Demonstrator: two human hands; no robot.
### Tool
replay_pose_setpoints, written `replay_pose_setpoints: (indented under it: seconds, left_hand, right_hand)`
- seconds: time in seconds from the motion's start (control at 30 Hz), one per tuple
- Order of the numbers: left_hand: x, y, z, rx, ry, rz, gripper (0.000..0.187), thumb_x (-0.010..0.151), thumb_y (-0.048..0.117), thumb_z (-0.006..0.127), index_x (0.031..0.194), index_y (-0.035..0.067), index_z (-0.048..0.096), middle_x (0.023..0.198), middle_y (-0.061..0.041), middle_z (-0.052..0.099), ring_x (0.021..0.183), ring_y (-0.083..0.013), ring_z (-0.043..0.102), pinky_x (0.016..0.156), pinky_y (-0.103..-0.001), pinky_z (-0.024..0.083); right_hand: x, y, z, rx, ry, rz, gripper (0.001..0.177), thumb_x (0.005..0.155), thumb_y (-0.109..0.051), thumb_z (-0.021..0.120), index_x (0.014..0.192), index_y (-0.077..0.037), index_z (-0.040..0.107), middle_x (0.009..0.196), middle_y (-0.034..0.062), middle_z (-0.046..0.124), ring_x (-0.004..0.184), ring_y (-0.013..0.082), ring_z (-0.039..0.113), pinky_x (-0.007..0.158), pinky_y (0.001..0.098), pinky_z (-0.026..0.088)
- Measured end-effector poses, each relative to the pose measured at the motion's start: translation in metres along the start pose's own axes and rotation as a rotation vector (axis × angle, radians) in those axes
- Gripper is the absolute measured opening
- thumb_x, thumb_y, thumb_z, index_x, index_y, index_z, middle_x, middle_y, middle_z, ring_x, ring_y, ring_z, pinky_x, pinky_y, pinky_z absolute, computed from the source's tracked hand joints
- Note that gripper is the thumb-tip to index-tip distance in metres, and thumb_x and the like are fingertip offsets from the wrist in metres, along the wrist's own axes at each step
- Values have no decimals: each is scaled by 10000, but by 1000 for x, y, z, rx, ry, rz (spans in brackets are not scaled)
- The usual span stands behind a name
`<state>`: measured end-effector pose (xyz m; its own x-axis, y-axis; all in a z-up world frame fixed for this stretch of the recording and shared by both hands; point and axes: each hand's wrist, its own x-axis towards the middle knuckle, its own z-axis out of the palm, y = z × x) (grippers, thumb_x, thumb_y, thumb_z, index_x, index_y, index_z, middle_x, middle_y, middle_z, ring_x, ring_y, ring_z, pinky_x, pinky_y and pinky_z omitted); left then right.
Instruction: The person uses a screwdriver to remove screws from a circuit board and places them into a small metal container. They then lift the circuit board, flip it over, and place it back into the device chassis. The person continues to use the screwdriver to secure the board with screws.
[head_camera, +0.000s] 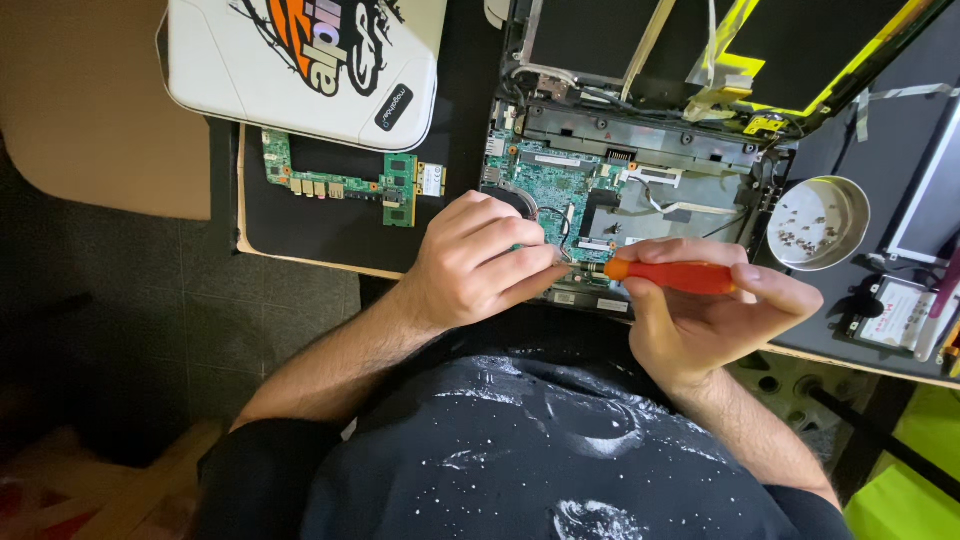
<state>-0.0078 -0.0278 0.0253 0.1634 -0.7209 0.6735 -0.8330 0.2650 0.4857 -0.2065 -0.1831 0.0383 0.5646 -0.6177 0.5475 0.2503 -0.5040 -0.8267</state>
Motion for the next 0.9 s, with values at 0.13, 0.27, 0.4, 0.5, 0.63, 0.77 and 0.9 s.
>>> replay_pose_setpoints:
  seconds: [0.13, 0.27, 0.4, 0.5, 0.63, 0.77, 0.9]
  left_hand:
    - [1, 0, 0, 11, -3, 1, 208, 1160, 212, 973, 1114, 62, 836, 1071, -61, 765, 930, -283, 681, 805, -422, 540]
    - [0, 0, 2, 34, -15, 4, 181, 1171, 200, 949, 1097, 78, 838, 1063, -56, 756, 930, -276, 692, 812, -412, 543]
    - [0, 0, 2, 46, -37, 8, 204, 1158, 184, 976, 1066, 69, 835, 1064, -60, 761, 948, -274, 697, 833, -418, 553]
    - [1, 0, 3, 36, -29, 1, 199, 1165, 185, 962, 1070, 77, 824, 1066, -54, 761, 936, -280, 693, 835, -420, 550]
    - [1, 0, 3, 48, -27, 8, 207, 1153, 185, 984, 1074, 72, 829, 1055, -62, 760, 930, -275, 693, 818, -415, 549]
    - [2, 0, 3, 71, -37, 15, 192, 1167, 186, 960, 1072, 78, 833, 1054, -54, 758, 931, -272, 694, 820, -410, 551]
    - [2, 0, 4, 72, -36, 13, 190, 1171, 196, 955, 1078, 83, 834, 1069, -50, 761, 937, -277, 694, 830, -415, 553]
  right_hand:
    - [0, 0, -1, 18, -16, -3, 711, 1080, 111, 818, 1476, -221, 330, 1086, 267, 692, 918, 345, 777, 884, 488, 756]
    - [3, -2, 0, 15, -31, -24, 709, 1087, 84, 827, 1495, -230, 338, 1092, 274, 691, 910, 349, 784, 855, 486, 767]
    - [6, -1, 0, -1, -67, -74, 711, 1112, 104, 814, 1528, -217, 335, 1127, 276, 701, 918, 354, 798, 826, 458, 774]
    - [5, -2, 0, -27, -58, -67, 706, 1104, 61, 819, 1512, -223, 318, 1094, 301, 704, 869, 381, 790, 821, 480, 747]
    - [5, 0, 0, -36, -58, -83, 719, 1097, 47, 836, 1519, -220, 318, 1089, 292, 702, 867, 379, 787, 810, 481, 746]
    - [3, -2, 0, -34, -59, -73, 720, 1101, 69, 820, 1527, -228, 321, 1099, 296, 703, 878, 370, 780, 808, 466, 744]
    - [3, -2, 0, -23, -60, -75, 728, 1097, 116, 800, 1526, -221, 319, 1115, 320, 700, 868, 406, 794, 822, 509, 754]
